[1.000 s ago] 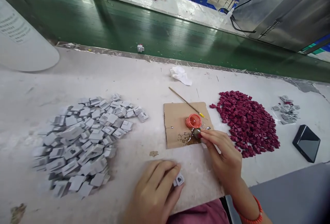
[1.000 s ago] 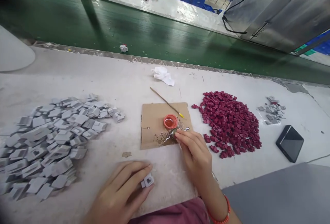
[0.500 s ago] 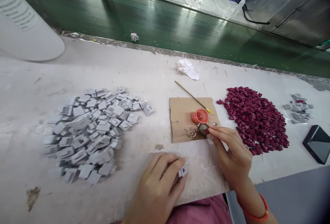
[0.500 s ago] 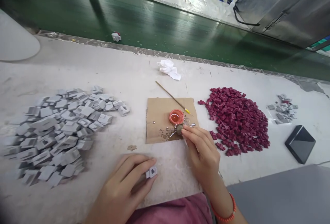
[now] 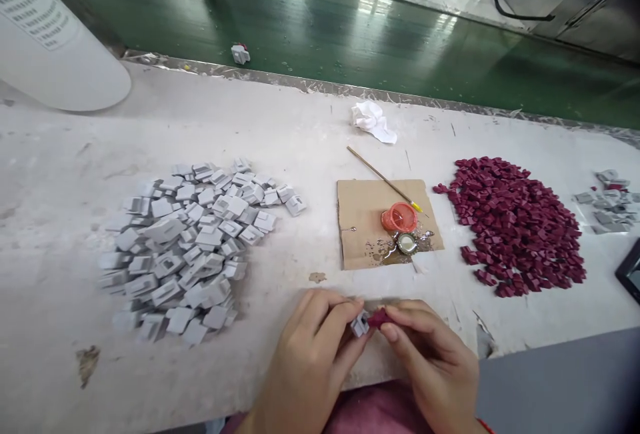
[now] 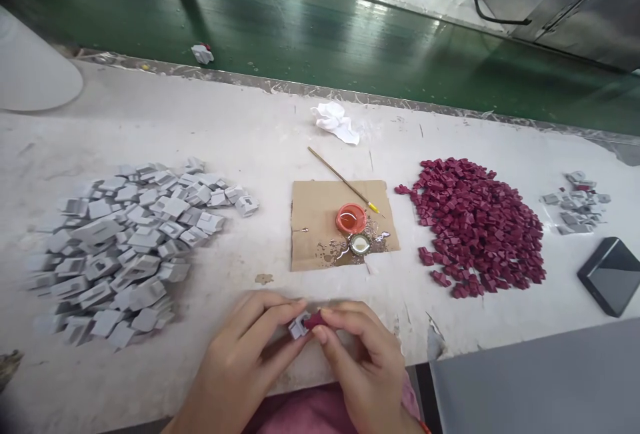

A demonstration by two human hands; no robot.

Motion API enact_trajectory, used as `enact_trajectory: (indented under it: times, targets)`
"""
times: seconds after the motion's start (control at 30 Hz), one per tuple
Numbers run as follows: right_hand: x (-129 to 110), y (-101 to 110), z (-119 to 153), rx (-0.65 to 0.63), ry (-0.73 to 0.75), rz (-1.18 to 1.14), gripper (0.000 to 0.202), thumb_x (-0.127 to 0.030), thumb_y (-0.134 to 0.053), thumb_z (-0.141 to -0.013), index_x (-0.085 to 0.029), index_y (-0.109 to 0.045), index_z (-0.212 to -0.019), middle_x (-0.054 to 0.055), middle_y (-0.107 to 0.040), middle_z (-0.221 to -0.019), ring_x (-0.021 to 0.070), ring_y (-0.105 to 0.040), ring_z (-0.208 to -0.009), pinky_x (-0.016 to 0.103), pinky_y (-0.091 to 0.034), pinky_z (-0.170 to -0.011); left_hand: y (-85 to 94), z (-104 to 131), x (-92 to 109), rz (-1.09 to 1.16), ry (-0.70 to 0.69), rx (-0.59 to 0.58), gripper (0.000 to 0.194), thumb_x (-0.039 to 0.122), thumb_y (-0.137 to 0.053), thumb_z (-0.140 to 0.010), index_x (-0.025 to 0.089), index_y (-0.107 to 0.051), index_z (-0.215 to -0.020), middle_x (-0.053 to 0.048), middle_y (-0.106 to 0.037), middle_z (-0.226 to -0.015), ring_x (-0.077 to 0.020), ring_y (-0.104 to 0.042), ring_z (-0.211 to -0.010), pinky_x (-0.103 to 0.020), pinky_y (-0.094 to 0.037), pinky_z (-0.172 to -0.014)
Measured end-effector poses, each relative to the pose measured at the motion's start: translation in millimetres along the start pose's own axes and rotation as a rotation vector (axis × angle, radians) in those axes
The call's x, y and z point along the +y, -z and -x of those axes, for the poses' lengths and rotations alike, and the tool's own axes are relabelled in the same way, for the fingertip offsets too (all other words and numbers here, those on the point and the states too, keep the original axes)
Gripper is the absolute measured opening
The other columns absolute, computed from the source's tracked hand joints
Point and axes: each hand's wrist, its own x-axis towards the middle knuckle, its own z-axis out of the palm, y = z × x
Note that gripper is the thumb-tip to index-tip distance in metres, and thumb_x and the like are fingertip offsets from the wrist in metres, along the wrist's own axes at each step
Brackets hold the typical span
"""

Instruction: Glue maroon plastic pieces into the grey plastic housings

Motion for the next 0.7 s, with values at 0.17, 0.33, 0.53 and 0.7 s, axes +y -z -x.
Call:
enact_trajectory:
  times: [0.17,0.33,0.53,0.7]
  targets:
    - [2,1,-2,-0.059,0.020,0.023,0.016,-0.014,-0.067,-0.082,-0.024,-0.071,-0.094,0.003,-0.070,-0.083,0.0142,-0.068,-0.076,0.022,-0.060,-0.064,0.0,-2,2,0.004,-0.005,0.024,0.012,0.020,-0.055,-0.092,0.018,-0.062,-0.102,-0.003,-0.062,-0.083,-0.0174,-0.060,-0.077,-0.028,-0.053,-0.068]
    - [2,-2,-4,-0.129,0.132,0.053,0.022,-0.007,-0.066,-0.081,-0.023,-0.069,-0.096,0.002,-0.068,-0.082,0.0139,-0.067,-0.075,0.022,-0.059,-0.064,0.8,-6,2,0.000,-0.007,0.006,0.012,0.019,-0.055,-0.092,0.018,-0.062,-0.102,-0.003,-0.061,-0.082,-0.0174,-0.060,-0.076,-0.028,-0.053,-0.066]
    - [-3,-3,-2,-0.197,0.212,0.113,0.023,-0.010,-0.062,-0.087,-0.023,-0.064,-0.106,0.003,-0.068,-0.086,0.0134,-0.066,-0.079,0.022,-0.058,-0.068,-1.4,2,-4,-0.071,-0.082,-0.040,0.015,0.020,-0.052,-0.094,0.020,-0.058,-0.108,-0.003,-0.062,-0.085,-0.0169,-0.062,-0.080,-0.027,-0.053,-0.071]
    - [12,45,-14,0.006,0.222,0.476,0.044,-0.039,-0.058,-0.091,-0.024,-0.049,-0.131,0.006,-0.063,-0.105,0.0170,-0.062,-0.089,0.027,-0.054,-0.077,41.5,-22,-2,-0.167,-0.147,-0.046,0.025,0.036,-0.047,-0.096,0.028,-0.055,-0.118,0.000,-0.067,-0.094,-0.0157,-0.066,-0.084,-0.022,-0.054,-0.077]
